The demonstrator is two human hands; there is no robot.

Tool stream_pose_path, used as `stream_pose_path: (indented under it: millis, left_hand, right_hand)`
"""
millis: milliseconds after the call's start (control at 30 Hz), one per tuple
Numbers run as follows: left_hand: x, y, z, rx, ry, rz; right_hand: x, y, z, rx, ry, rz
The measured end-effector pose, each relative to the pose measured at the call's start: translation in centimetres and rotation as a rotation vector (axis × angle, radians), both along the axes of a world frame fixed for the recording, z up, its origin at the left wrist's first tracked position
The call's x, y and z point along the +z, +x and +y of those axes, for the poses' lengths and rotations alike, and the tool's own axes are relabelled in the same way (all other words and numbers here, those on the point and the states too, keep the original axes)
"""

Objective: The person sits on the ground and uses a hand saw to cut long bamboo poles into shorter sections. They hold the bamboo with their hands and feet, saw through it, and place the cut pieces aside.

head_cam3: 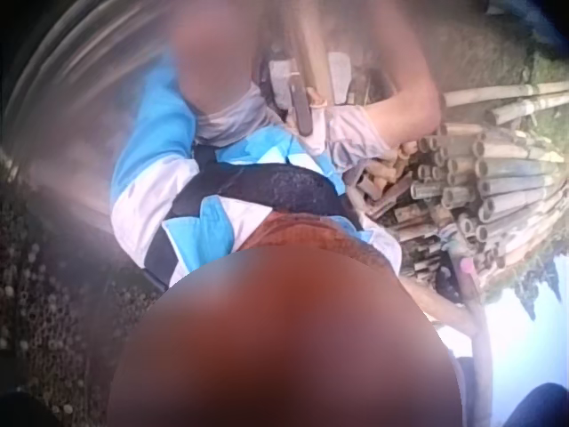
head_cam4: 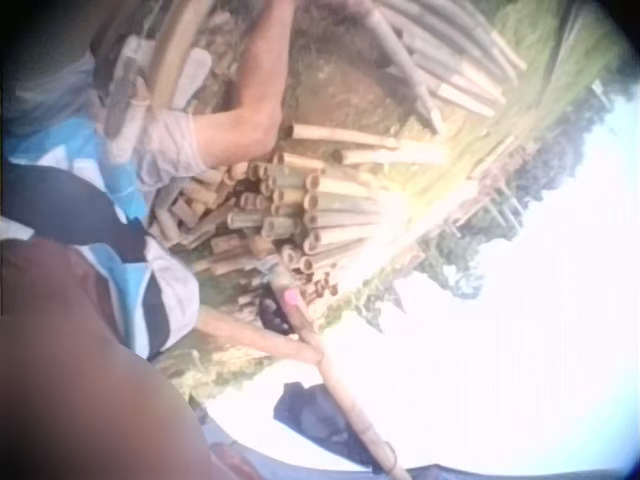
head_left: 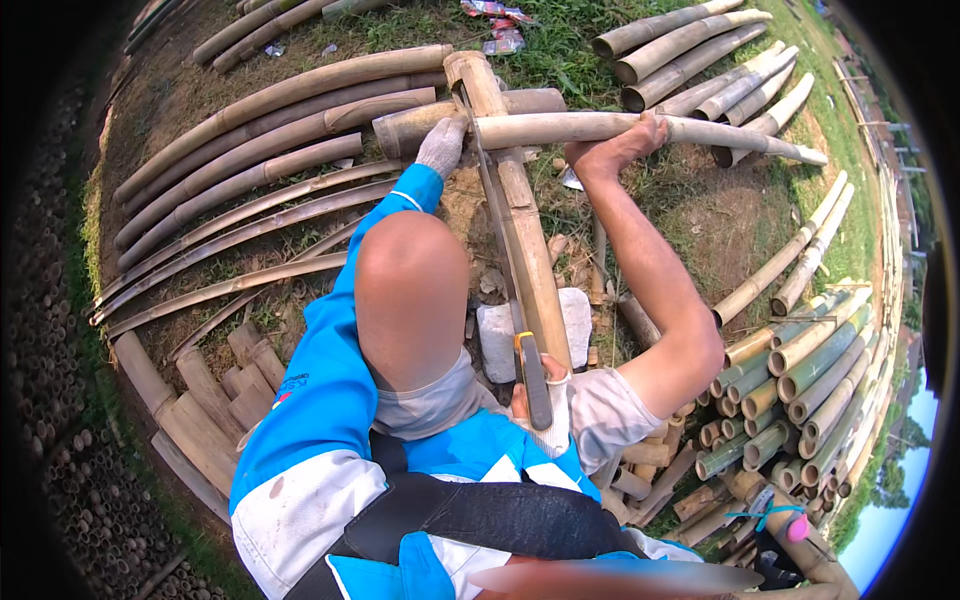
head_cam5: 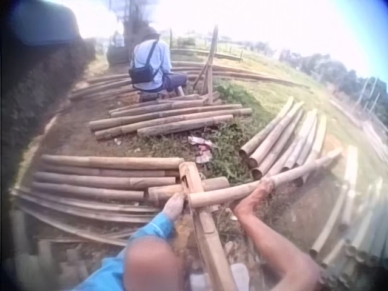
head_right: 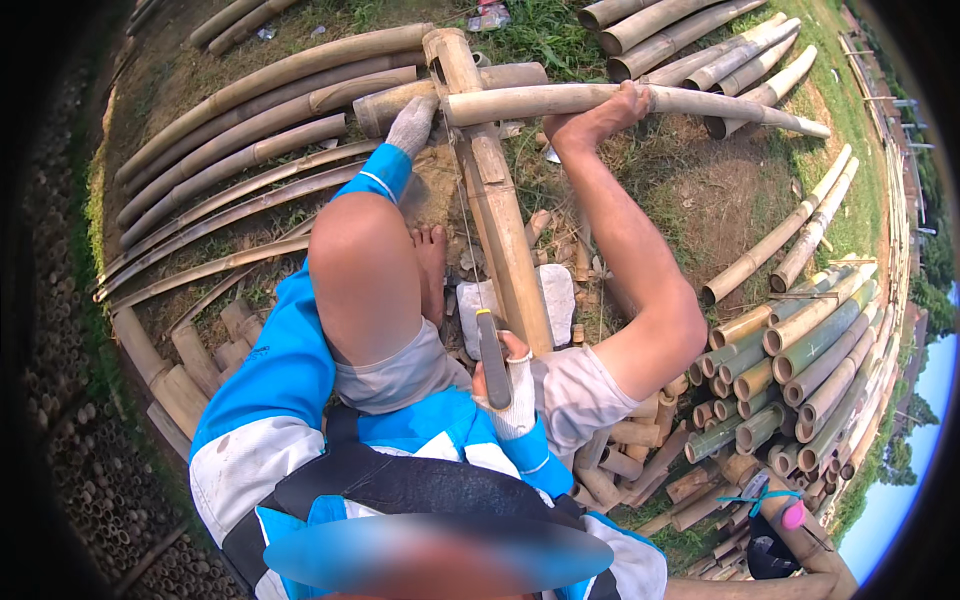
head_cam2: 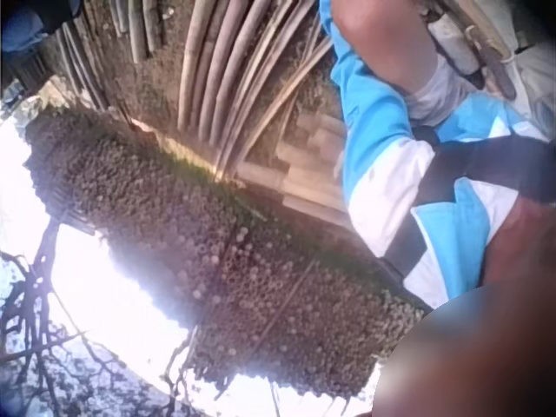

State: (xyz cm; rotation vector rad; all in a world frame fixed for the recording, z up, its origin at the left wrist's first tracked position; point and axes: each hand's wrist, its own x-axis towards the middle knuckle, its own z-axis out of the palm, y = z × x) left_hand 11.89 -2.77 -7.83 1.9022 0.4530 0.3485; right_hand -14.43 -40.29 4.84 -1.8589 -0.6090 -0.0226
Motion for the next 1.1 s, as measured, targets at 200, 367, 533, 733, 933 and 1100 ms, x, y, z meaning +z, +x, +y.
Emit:
stream_pose_path:
  millis: [200,367,533,733,933,1100]
  left_hand:
    - [0.7,-0.4,-0.3,-0.064,0.102,0.018]
    - [-0.7,0.8,0.5,-0.067,0.395,0.005]
    - [-1.6,0.5,0.1,-0.047,0.592,-0.129]
    - [-0.6,-0.1,-0.7,-0.079,0.179,0.07]
    - [-1.3,0.5,-0.2,-0.045,0.435,-0.072]
    - [-1.8,0.5,-0.1,-0.108,0.416,-0.062]
  right_hand:
    - [2.4,8.0,7.0,-0.032,-0.071,0.164]
    - [-2.4,20.5,18.0,0.034,0.054,-0.015]
    - [-2.7,9.2,7.8,0.02,-0.137,0.0]
    - [0.3,-1.5,-0.6,-0.076,-0.126,0.131]
    - [-2.1,19.3,16.2,0.068,-0.029,-0.112]
    - [-3.6,16.6,14.4,0.07,0.002,0.023]
